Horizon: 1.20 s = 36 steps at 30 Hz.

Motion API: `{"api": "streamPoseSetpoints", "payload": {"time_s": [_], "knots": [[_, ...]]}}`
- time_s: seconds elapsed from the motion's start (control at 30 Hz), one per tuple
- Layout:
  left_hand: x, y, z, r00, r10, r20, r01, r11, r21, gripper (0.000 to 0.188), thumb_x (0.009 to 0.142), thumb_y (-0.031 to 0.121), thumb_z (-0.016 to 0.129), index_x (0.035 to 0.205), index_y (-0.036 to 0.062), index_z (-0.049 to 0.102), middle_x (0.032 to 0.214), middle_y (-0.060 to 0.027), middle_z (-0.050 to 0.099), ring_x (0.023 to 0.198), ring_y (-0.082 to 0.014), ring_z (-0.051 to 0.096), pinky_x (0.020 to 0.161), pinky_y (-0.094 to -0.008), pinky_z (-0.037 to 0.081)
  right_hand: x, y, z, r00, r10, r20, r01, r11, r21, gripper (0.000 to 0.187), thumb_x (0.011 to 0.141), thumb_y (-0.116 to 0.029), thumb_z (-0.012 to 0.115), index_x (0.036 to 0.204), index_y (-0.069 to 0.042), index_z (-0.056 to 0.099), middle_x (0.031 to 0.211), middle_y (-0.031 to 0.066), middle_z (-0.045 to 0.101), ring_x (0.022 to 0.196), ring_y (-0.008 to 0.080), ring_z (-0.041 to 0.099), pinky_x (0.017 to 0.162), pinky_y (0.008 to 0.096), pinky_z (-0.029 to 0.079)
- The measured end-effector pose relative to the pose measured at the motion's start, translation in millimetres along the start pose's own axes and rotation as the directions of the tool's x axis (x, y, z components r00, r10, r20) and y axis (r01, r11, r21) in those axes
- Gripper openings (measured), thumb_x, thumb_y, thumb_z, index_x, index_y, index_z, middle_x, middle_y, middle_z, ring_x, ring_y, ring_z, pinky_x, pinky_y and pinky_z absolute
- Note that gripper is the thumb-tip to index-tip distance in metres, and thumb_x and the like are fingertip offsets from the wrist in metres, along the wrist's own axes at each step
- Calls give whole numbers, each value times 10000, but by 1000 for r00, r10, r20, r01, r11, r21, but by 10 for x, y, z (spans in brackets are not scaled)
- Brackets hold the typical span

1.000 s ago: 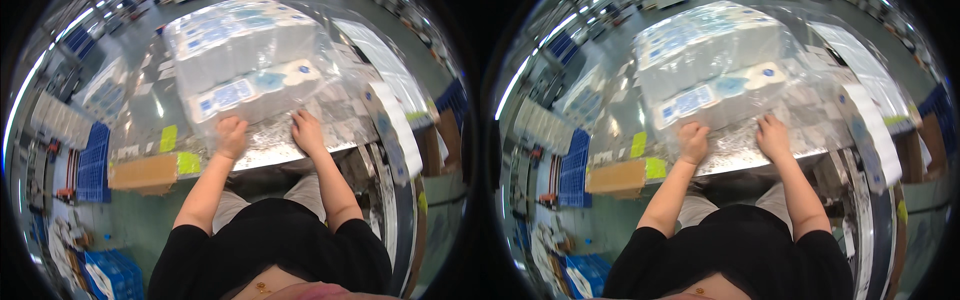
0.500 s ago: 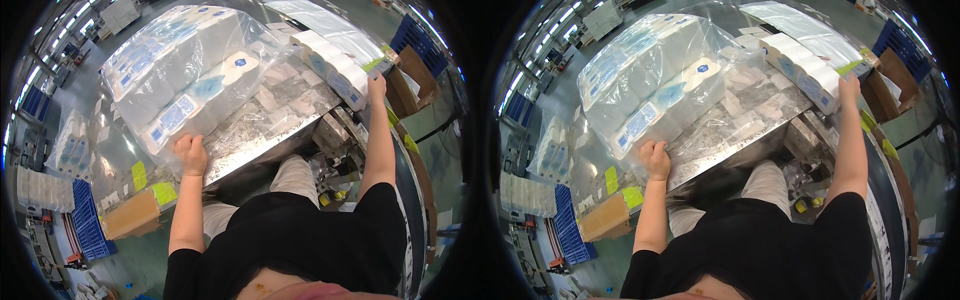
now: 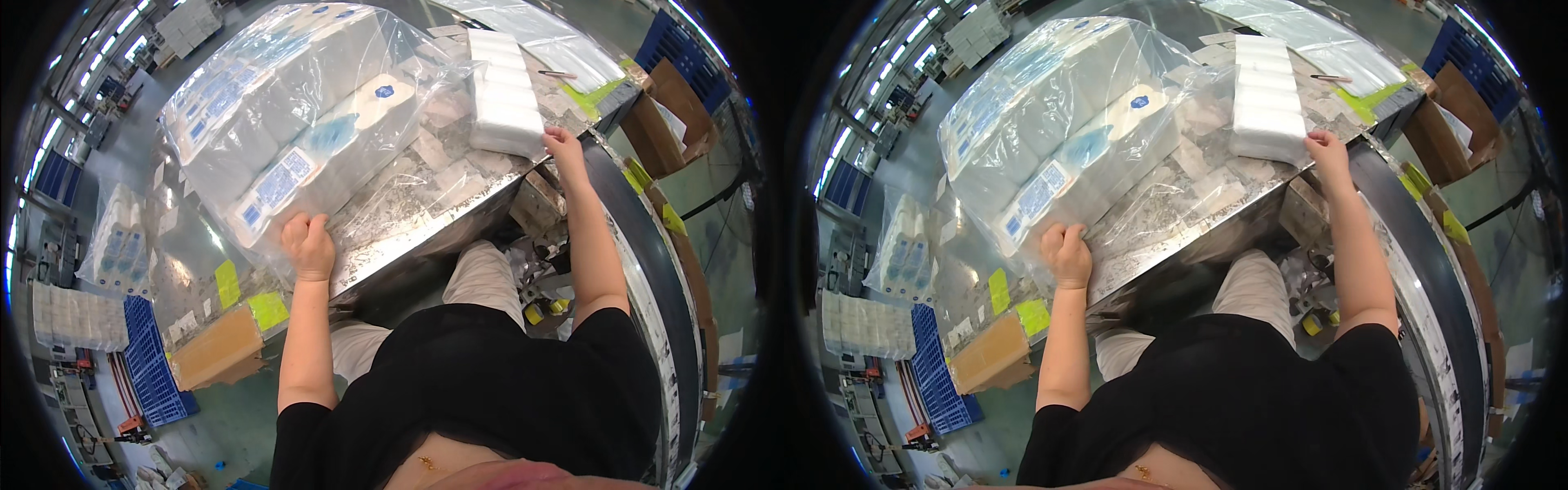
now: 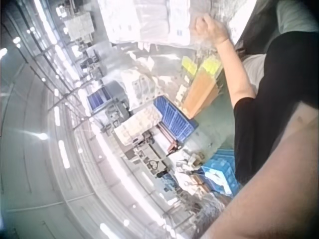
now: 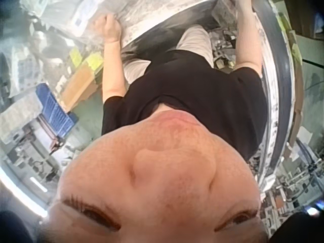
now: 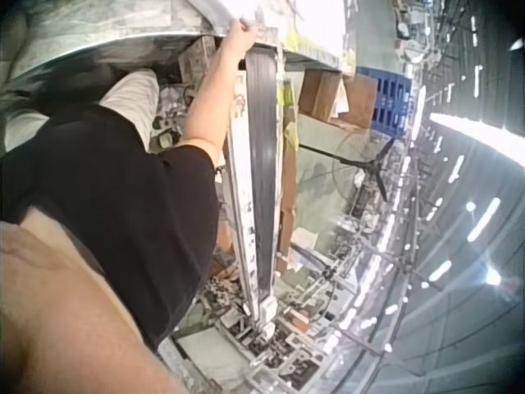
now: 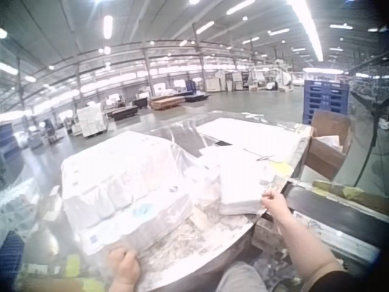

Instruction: The person unpacks multiple plastic-wrapped packages of paper towels on a metal table. They use a box cutter to slice open the plastic, remove the paper towel packs, and place them on the table. The process is repeated for several packages.

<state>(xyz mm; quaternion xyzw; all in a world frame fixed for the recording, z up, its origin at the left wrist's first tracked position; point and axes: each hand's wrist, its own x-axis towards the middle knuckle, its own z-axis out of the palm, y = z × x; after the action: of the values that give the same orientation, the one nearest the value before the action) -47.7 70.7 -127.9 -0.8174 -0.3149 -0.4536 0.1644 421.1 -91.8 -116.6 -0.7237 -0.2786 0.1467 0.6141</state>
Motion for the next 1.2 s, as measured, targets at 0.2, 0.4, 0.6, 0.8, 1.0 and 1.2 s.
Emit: {"api": "streamPoseSetpoints", "payload": {"time_s": [0.2, 0.4, 0.6, 0.8, 1.0, 1.2], "knots": [[3, 5, 3, 1000, -5, 3, 5, 1000, -1, 188, 654, 17, 608, 781, 150, 649, 845, -39, 518, 809, -252, 513, 696, -366, 414, -329, -40, 288, 991, 124, -47, -118, 986, 115, 280, 815, -161, 647, 1036, -14, 556, 836, 63, 607, 663, 114, 521, 580, 252, 429], [6, 17, -3, 1000, -2, 3, 2, 1000, 0, 186, 665, 17, 609, 793, 147, 647, 848, -42, 513, 810, -255, 513, 706, -372, 417, -491, -42, 423, 979, 122, -163, -89, 977, 194, 230, 844, -152, 618, 1013, -16, 542, 795, 58, 590, 567, 109, 514, 486, 232, 394], [11, 16, -28, 1000, -2, 6, 2, 1000, 2, 182, 673, 15, 608, 802, 138, 644, 850, -43, 510, 820, -253, 515, 717, -371, 417, -543, -61, 574, 982, 166, -94, -146, 970, 193, 181, 842, -156, 625, 946, -8, 612, 724, 22, 569, 569, 92, 492, 500, 239, 387], [19, 6, -8, 1000, -1, -8, 1, 1000, -8, 185, 671, 12, 604, 804, 135, 643, 850, -43, 508, 814, -250, 512, 730, -367, 415, -578, -46, 616, 983, 175, 60, -183, 963, 200, 117, 837, -151, 633, 803, -39, 632, 669, -17, 540, 573, 79, 463, 517, 222, 354], [17, 9, -26, 1000, -2, 5, 2, 1000, -4, 194, 669, 9, 600, 809, 136, 646, 852, -42, 510, 802, -245, 508, 727, -366, 413, -991, -6, 236, 816, 245, 524, -399, 894, 203, 142, 840, -174, 635, 801, -37, 634, 639, 0, 537, 583, 106, 498, 553, 242, 399], [28, 18, -22, 1000, -5, -8, 5, 999, -32, 203, 661, 3, 599, 812, 128, 650, 850, -50, 513, 802, -246, 514, 717, -370, 412, -1411, -152, -326, 663, 337, 669, -599, 774, 204, 466, 875, -348, 601, 1210, -38, 509, 1077, 114, 583, 921, 168, 566, 767, 314, 467]]}}
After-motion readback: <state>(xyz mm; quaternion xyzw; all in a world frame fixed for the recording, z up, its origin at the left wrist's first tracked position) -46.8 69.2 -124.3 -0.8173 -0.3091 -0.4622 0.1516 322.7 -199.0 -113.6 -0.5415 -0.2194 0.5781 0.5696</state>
